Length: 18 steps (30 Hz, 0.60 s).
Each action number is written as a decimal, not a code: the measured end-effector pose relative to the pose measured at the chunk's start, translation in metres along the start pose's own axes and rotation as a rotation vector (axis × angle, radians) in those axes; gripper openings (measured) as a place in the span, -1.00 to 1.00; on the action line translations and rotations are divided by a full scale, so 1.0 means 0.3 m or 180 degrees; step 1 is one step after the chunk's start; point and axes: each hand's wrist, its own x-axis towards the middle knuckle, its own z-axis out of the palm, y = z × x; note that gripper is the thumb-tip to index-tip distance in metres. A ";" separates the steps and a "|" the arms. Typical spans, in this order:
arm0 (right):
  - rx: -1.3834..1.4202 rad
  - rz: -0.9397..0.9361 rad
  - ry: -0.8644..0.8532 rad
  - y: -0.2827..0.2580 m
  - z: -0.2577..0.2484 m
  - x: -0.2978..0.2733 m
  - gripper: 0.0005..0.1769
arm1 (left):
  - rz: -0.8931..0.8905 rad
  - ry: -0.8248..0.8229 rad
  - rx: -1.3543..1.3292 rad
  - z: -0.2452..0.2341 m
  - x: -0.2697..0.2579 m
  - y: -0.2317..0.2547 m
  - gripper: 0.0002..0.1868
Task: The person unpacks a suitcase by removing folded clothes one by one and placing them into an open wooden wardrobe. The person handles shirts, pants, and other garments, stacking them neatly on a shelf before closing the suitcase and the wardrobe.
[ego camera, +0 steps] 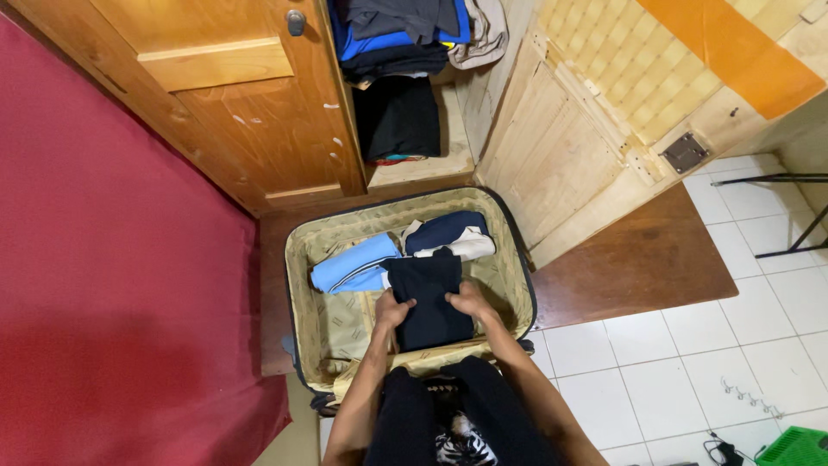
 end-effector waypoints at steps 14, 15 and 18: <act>-0.0286 -0.0090 -0.0434 0.007 -0.003 0.001 -0.41 | 0.0198 -0.1067 -0.1437 -0.031 -0.027 -0.039 -0.19; 0.0032 -0.0043 -0.0482 0.000 -0.009 -0.004 -0.41 | 0.0236 -0.1029 -0.1416 -0.042 -0.036 -0.029 -0.17; 0.0916 -0.0199 -0.0645 -0.044 -0.056 -0.050 -0.39 | 0.0511 -0.0902 -0.1364 -0.115 -0.081 0.040 -0.14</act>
